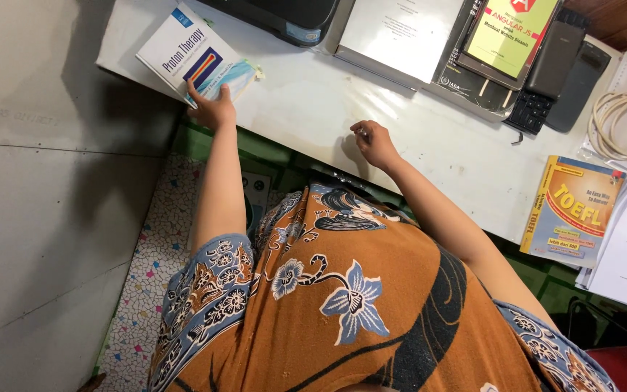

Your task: The person puts a cover onto a calculator, sets it aside, and uses an eraser to rub marks off several books on the desk.

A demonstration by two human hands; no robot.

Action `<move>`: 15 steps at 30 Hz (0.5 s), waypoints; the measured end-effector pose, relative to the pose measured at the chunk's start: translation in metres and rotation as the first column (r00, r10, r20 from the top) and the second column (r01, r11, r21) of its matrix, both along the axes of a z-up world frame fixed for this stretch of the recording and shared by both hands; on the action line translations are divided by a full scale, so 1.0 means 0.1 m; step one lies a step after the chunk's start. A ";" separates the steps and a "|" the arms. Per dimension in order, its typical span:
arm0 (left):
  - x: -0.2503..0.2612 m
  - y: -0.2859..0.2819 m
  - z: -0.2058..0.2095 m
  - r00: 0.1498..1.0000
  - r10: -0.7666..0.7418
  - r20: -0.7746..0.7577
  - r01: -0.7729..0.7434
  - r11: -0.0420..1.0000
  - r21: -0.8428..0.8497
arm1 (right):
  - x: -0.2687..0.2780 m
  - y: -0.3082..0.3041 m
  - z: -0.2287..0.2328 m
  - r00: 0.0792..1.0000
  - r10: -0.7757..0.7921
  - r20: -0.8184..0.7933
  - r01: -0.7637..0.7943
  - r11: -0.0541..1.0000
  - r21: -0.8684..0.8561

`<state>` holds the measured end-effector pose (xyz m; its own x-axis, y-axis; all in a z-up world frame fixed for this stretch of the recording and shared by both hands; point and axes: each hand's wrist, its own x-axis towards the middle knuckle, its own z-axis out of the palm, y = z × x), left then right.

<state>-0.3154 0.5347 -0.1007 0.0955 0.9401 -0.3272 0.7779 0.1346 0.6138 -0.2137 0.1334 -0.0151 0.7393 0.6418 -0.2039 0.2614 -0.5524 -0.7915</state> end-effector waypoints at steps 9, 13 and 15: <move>-0.08 -0.36 0.14 0.998 -0.070 0.007 0.070 0.997 -0.026 | -0.05 -0.06 -0.02 1.000 -0.004 -0.001 0.004 1.000 -0.004; -0.16 -0.66 0.21 0.984 -0.179 -0.015 0.179 0.984 -0.019 | -0.05 -0.11 -0.03 1.000 -0.024 -0.020 0.024 1.000 -0.002; -0.21 -0.85 0.27 0.967 -0.255 -0.016 0.254 0.966 -0.050 | -0.06 -0.14 -0.04 1.000 -0.024 -0.017 0.025 0.999 0.021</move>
